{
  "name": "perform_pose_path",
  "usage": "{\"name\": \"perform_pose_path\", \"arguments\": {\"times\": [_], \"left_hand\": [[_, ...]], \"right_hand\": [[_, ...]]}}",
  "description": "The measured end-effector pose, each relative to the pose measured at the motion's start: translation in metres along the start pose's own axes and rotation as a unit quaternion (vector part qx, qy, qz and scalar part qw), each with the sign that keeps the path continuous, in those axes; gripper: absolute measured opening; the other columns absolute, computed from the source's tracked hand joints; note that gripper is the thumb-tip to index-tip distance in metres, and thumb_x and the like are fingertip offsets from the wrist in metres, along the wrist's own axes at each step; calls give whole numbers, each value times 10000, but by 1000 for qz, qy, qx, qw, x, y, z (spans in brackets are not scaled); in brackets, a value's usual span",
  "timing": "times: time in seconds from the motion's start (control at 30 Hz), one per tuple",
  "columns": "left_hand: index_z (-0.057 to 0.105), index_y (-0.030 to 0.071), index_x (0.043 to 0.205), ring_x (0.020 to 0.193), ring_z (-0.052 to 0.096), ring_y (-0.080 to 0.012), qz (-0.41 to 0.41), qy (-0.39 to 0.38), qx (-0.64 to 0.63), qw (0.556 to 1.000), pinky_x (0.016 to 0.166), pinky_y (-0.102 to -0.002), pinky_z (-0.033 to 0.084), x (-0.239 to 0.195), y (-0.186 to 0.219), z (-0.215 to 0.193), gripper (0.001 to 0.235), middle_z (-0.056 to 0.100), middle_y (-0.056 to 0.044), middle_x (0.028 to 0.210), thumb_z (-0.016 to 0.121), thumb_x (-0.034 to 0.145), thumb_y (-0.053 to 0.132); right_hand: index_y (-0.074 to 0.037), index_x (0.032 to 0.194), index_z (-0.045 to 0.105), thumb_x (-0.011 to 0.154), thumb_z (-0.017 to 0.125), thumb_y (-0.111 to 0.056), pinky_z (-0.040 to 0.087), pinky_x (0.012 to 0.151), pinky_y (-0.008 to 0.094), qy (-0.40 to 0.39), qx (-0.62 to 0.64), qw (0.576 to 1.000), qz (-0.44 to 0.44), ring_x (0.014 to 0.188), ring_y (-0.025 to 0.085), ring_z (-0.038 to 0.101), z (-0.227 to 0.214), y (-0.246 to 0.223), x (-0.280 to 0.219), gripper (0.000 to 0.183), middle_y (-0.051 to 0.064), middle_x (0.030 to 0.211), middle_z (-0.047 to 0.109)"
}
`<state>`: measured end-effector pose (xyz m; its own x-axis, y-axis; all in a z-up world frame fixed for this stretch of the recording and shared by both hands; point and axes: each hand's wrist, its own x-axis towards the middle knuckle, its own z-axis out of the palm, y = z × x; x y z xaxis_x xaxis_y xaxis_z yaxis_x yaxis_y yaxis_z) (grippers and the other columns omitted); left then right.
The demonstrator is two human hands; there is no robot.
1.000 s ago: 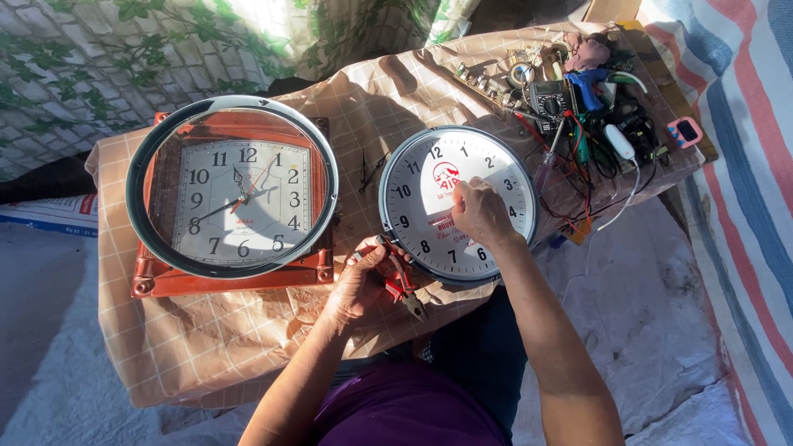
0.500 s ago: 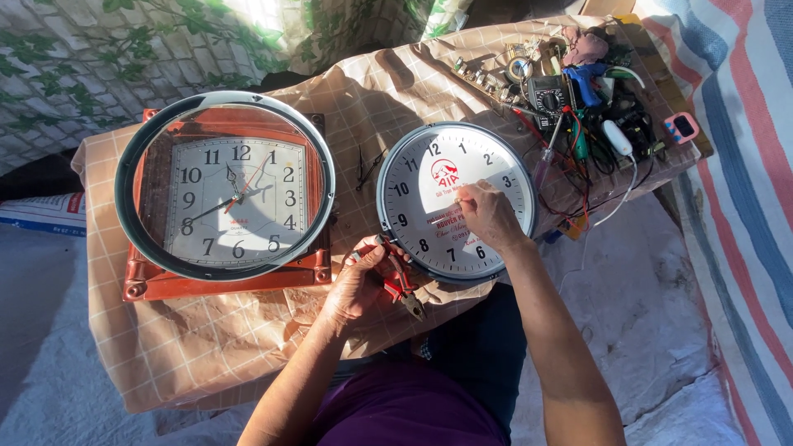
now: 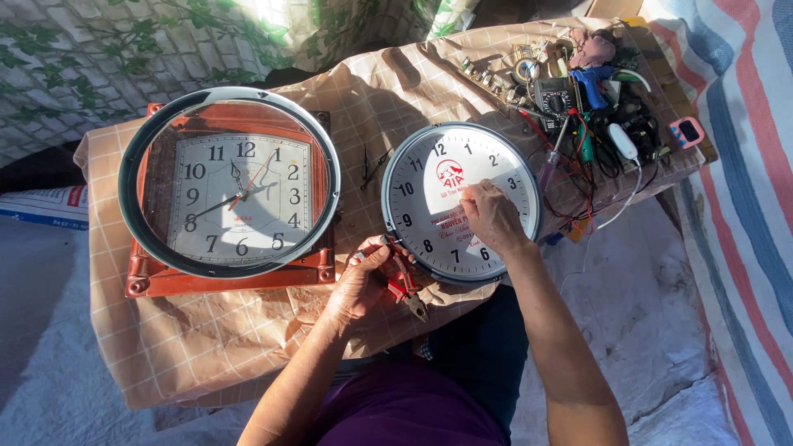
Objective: The person removes the hands from a round wall clock face using pliers and then places the hands on the table. They then flip the clock face over to access the back and insert a battery into the mechanism.
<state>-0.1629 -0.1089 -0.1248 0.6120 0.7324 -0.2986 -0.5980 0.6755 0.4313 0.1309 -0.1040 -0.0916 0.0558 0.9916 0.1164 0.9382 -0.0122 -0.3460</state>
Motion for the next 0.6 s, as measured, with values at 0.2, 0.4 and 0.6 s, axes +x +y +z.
{"name": "perform_pose_path", "arguments": {"times": [0.2, 0.4, 0.6], "left_hand": [[634, 61, 1148, 943, 744, -306, 4, 0, 0, 1000, 768, -431, 629, 1, 0, -2, 220, 728, -232, 1021, 682, 948, 140], [637, 60, 1115, 913, 749, -308, 1, 2, -14, 1000, 761, -421, 629, -5, 6, 9, 202, 730, -240, 1004, 700, 939, 136], [645, 59, 1087, 910, 754, -294, 0, 9, -31, 999, 748, -409, 634, -12, 10, 15, 185, 736, -218, 1005, 717, 929, 120]], "right_hand": [[-81, 1041, 699, 1014, 631, -95, 592, 846, 452, 17, 45, 999, 26, 930, 371, 723, -3, -1, 0, 75, 198, 947, 669], [-75, 1048, 686, 979, 681, -61, 580, 838, 423, 43, 85, 994, -47, 899, 326, 719, -9, -52, 16, 70, 152, 938, 673], [-111, 1015, 678, 919, 737, -115, 532, 816, 486, 55, 66, 979, -183, 969, 347, 669, 54, -86, 61, 112, 93, 988, 641]]}}
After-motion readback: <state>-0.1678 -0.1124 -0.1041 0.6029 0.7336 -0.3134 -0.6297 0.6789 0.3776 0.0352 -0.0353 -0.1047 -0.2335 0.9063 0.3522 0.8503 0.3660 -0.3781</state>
